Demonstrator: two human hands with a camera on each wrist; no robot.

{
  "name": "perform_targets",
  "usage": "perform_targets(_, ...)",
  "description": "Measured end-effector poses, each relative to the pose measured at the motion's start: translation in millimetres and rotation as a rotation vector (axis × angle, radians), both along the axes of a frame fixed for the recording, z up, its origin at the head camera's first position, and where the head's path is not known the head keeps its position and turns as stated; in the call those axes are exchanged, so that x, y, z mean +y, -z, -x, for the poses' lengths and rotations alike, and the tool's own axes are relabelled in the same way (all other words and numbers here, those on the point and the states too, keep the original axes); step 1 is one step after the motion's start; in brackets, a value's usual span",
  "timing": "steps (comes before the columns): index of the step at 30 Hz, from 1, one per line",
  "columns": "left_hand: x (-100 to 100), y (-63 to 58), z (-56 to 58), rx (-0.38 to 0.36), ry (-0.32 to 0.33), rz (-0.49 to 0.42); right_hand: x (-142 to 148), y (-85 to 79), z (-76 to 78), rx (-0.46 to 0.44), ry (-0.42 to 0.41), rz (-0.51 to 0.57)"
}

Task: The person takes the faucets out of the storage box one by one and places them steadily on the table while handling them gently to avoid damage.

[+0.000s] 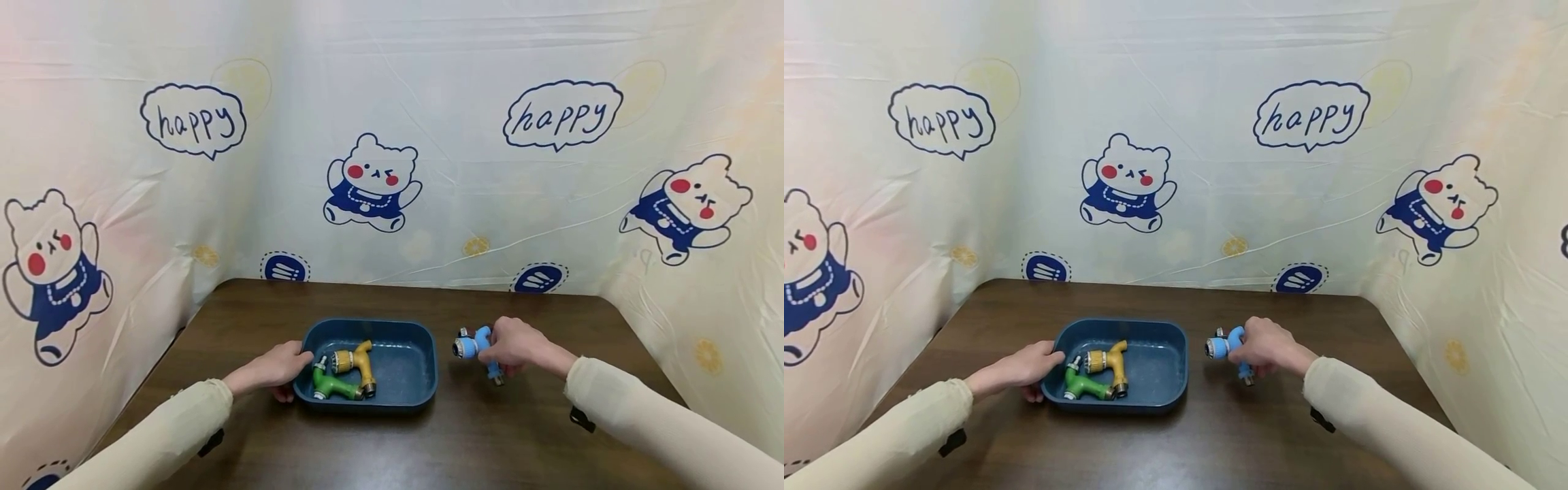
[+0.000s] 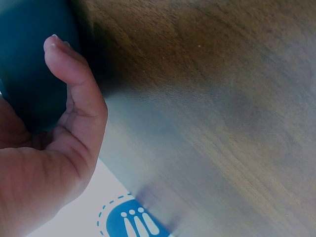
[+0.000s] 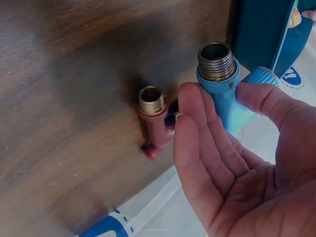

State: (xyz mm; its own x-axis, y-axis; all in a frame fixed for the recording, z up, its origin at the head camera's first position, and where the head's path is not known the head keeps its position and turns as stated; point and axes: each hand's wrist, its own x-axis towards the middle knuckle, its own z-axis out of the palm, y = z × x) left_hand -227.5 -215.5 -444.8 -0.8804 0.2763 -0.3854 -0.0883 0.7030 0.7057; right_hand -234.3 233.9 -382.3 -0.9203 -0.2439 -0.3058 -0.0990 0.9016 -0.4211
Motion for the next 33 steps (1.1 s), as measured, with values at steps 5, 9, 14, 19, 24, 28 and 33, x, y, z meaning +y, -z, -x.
perform_targets(5,5,-5.2,-6.9,0.009,-0.041,0.024,4,3.5,-1.5,-0.012,0.002,-0.002)
perform_targets(9,5,-4.8,-6.5,0.015,-0.037,0.030,6,5.2,-1.8,-0.006,0.002,-0.002)
perform_targets(14,4,-2.9,-5.3,0.016,-0.047,0.035,8,6.5,0.1,0.003,-0.001,0.000)
perform_targets(19,5,-3.0,-6.4,0.009,-0.050,0.030,10,7.8,1.9,0.001,0.007,-0.005)
perform_targets(24,5,-2.8,-6.3,0.010,-0.046,0.029,11,8.4,1.1,0.004,-0.004,-0.004)
perform_targets(28,5,-3.7,-6.2,0.013,-0.043,0.029,12,8.2,0.6,0.010,-0.004,-0.007)
perform_targets(33,6,-5.1,-6.5,0.016,-0.043,0.032,14,9.6,0.6,0.009,0.002,-0.006)
